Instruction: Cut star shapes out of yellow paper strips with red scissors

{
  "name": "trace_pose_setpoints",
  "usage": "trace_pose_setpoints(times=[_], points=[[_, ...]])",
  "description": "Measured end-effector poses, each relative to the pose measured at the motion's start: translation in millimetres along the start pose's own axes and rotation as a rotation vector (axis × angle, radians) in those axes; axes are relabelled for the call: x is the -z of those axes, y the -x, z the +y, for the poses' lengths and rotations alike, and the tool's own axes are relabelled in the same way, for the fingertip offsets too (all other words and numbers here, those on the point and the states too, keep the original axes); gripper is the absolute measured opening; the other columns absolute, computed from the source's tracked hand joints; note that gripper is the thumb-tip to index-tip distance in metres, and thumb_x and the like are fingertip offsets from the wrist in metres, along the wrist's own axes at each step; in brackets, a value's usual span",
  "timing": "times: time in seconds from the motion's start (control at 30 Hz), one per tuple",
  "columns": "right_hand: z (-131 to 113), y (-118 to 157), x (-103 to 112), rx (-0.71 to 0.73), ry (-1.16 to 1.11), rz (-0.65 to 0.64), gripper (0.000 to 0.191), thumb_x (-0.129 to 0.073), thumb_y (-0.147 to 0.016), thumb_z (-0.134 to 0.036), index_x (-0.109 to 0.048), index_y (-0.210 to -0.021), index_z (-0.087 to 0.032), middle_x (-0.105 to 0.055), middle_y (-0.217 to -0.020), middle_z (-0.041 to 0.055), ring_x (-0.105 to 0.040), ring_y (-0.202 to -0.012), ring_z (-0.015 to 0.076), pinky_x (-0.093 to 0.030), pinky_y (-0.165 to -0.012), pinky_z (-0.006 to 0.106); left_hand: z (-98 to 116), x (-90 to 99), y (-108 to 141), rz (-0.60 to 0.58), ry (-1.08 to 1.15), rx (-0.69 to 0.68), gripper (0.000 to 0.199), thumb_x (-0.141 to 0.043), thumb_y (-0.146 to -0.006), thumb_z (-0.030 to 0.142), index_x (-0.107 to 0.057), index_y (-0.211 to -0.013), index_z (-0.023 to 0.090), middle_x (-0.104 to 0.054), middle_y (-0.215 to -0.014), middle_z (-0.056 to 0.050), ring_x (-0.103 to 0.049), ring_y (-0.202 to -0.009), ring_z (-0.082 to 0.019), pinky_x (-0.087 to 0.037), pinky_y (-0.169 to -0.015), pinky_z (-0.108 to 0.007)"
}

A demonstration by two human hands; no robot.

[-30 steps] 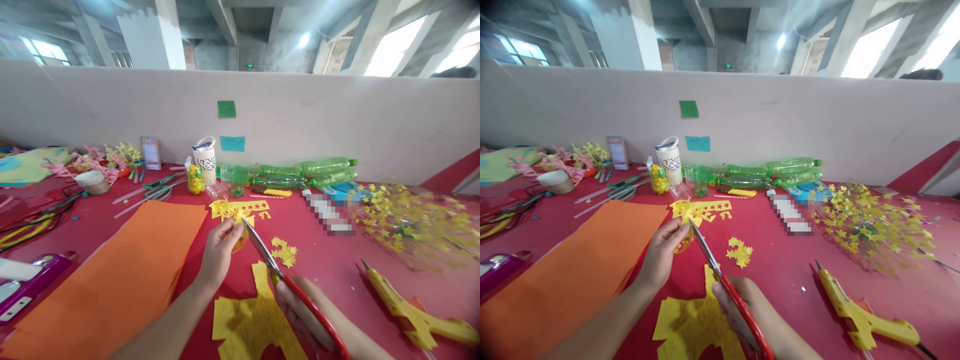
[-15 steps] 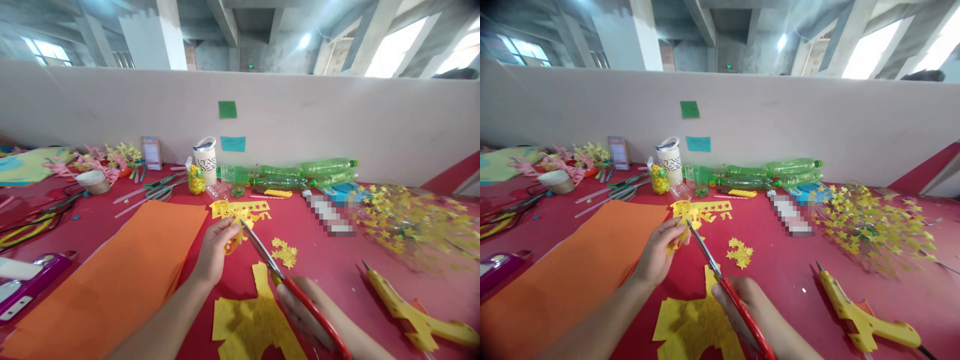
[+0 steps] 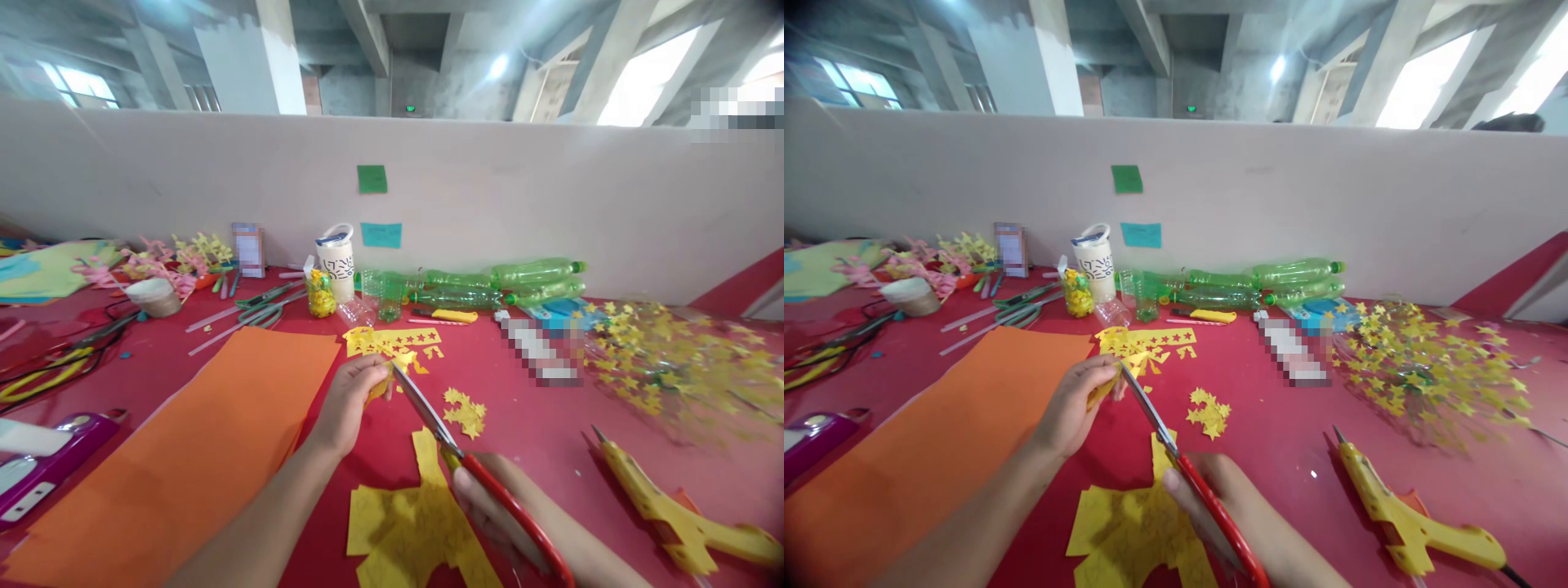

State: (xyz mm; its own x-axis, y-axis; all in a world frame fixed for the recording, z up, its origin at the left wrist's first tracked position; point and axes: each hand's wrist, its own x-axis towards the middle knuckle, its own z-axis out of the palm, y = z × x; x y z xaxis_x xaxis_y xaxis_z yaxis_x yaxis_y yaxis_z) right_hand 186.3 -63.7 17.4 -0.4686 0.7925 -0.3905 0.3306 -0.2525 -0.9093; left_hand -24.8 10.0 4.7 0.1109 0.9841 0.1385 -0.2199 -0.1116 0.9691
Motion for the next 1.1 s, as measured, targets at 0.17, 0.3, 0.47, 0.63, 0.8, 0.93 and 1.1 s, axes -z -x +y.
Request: trace_pose_setpoints(times=[0.17,0.3,0.47,0.63,0.8,0.93,1.1], points=[[4,-3,0,-0.019,0.012,0.038,0.051,-0.055,-0.078,-0.066,-0.039,-0.065,-0.019,-0.033,-0.056,-0.0062,-0.030,-0.049,0.0065,-0.025,-0.041,0.017,2,5.0,-3,-0.065,-0.103,0.002,0.028,-0.050,-0.083,0.025,-0.053,-0.056,0.017,-0.049,-0.057,0.001,-0.046,-0.059,-0.013,-0.037,-0.063,-0.026],[16,-8,-4,-0.041,-0.045,0.091,0.053,-0.049,-0.080,-0.068,-0.037,-0.062,-0.020,-0.028,-0.047,-0.0091,-0.024,-0.038,0.0036,-0.017,-0.034,0.016,7,2.9,-3,0.113,-0.287,-0.096,0.011,-0.056,-0.082,0.029,-0.060,-0.081,0.019,-0.059,-0.081,-0.001,-0.054,-0.080,-0.016,-0.039,-0.074,-0.025],[22,-12,-3,-0.098,-0.203,0.192,0.053,-0.043,-0.080,-0.072,-0.043,-0.068,-0.020,-0.037,-0.043,-0.0087,-0.031,-0.031,0.0045,-0.023,-0.029,0.015,13,-6.3,8,0.315,-0.419,-0.327,0.010,-0.056,-0.083,0.030,-0.059,-0.081,0.021,-0.057,-0.081,-0.002,-0.053,-0.080,-0.017,-0.040,-0.075,-0.025],[18,-10,-3,-0.049,-0.235,0.114,0.055,-0.041,-0.080,-0.073,-0.044,-0.064,-0.020,-0.034,-0.040,-0.0089,-0.031,-0.031,0.0053,-0.026,-0.032,0.017,5,-25.5,21,-0.233,-0.313,0.047,0.036,-0.044,-0.089,0.042,-0.060,-0.069,0.018,-0.053,-0.055,-0.001,-0.048,-0.052,-0.013,-0.035,-0.052,-0.025],[25,-10,-10,-0.068,-0.240,0.120,0.054,-0.050,-0.075,-0.073,-0.040,-0.066,-0.021,-0.026,-0.046,-0.0105,-0.021,-0.036,0.0034,-0.018,-0.034,0.016,-2,-28.6,18,-0.063,-0.105,0.095,0.035,-0.044,-0.089,0.044,-0.057,-0.072,0.017,-0.053,-0.055,0.001,-0.048,-0.052,-0.012,-0.039,-0.054,-0.024],[29,-11,-12,-0.074,-0.173,0.139,0.054,-0.052,-0.077,-0.070,-0.036,-0.064,-0.020,-0.026,-0.052,-0.0086,-0.022,-0.044,0.0042,-0.016,-0.038,0.017,-1,-21.7,12,0.161,-0.086,0.041,0.030,-0.051,-0.086,0.041,-0.055,-0.068,0.017,-0.055,-0.056,0.001,-0.051,-0.053,-0.011,-0.040,-0.054,-0.023],[20,-9,-6,-0.022,-0.048,0.114,0.052,-0.051,-0.079,-0.067,-0.035,-0.064,-0.020,-0.031,-0.054,-0.0069,-0.027,-0.048,0.0058,-0.018,-0.041,0.019,3,-17.6,9,0.176,-0.105,-0.022,0.028,-0.050,-0.087,0.035,-0.054,-0.066,0.017,-0.054,-0.055,0.002,-0.050,-0.053,-0.010,-0.040,-0.054,-0.022]])
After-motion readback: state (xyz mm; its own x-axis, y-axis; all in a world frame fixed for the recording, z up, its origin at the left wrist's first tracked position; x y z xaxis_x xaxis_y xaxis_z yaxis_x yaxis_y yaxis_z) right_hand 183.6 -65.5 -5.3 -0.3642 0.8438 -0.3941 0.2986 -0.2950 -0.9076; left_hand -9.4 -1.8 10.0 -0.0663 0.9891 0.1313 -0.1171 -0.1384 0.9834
